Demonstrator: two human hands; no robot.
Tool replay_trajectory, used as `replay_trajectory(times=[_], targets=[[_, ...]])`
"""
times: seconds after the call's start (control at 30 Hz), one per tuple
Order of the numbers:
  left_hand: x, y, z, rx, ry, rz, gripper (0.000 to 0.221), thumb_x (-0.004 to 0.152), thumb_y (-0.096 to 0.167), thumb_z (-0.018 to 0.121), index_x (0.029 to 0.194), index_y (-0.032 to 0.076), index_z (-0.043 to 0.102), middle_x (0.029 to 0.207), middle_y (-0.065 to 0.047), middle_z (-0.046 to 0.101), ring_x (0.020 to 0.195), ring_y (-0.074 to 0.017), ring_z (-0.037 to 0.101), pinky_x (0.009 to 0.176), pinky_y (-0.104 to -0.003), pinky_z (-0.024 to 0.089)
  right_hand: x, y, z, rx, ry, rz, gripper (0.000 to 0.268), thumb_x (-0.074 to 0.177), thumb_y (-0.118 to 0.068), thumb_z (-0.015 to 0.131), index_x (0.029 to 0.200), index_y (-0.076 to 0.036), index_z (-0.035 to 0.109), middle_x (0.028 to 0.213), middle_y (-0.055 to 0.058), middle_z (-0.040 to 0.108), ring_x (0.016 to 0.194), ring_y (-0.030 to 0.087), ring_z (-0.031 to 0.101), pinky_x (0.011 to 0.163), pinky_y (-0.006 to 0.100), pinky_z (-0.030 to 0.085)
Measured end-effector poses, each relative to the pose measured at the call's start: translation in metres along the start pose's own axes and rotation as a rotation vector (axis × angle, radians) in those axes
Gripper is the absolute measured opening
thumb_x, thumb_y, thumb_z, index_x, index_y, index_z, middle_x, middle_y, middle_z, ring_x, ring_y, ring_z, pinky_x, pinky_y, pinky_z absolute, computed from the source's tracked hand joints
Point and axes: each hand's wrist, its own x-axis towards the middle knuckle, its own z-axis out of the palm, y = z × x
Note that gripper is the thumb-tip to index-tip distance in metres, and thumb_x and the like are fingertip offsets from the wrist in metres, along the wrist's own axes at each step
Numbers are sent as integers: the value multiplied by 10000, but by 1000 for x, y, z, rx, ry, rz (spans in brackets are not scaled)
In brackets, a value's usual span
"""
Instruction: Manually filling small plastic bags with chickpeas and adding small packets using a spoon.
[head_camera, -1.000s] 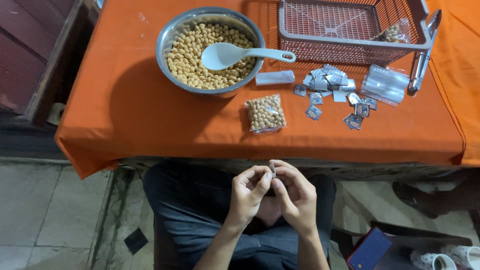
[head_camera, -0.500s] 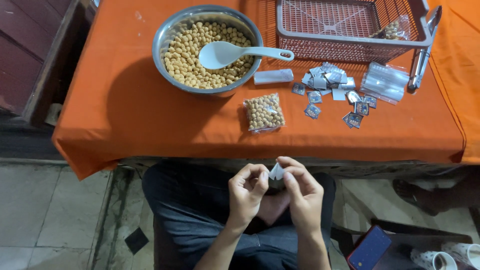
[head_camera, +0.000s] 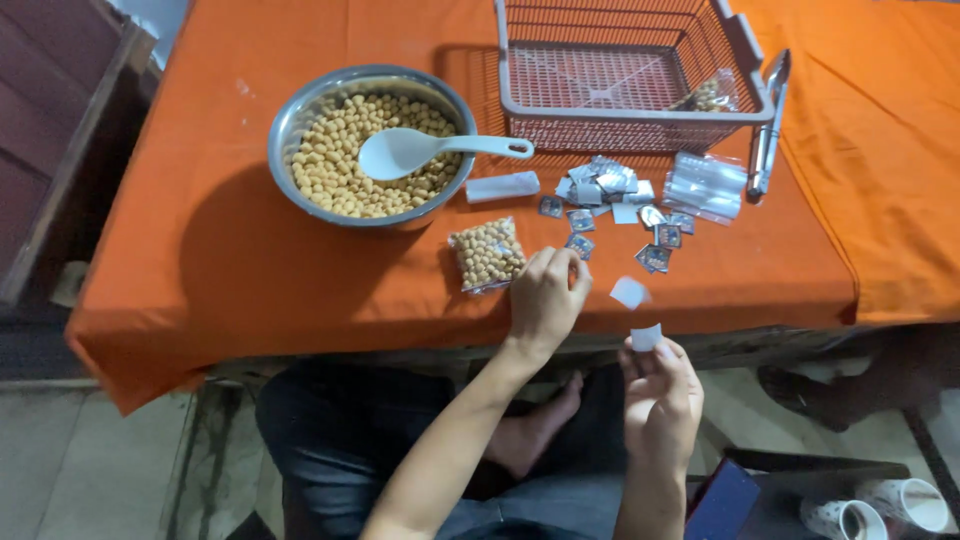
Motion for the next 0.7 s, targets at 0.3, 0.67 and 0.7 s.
replay_trajectory(times=[0.3, 0.67, 0.7], targets=[[-7, 21, -34, -313, -13, -2, 236, 781, -44, 547, 1010, 15, 554, 897, -80, 561, 660, -190, 540, 596, -295, 459, 6, 11, -7, -20, 4, -44, 180, 880, -100, 506, 989, 32, 562, 870, 131, 602, 811, 174, 569, 771, 286, 446], [-54, 35, -80, -49, -60, 412, 380, 713, 84, 735, 1060, 74, 580, 1083, -54, 564, 960, -224, 510, 847, -385, 401, -24, 21, 31, -142, -31, 37, 180, 869, -46, 504, 1001, 48, 580, 922, 122, 606, 793, 135, 543, 708, 229, 434], [-55, 34, -82, -60, -85, 419, 367, 732, 125, 719, 1067, 62, 582, 1107, -64, 564, 973, -236, 502, 863, -400, 385, -27, 21, 35, -154, -32, 51, 183, 864, -50, 502, 1002, 47, 572, 939, 130, 600, 815, 147, 546, 731, 239, 439]])
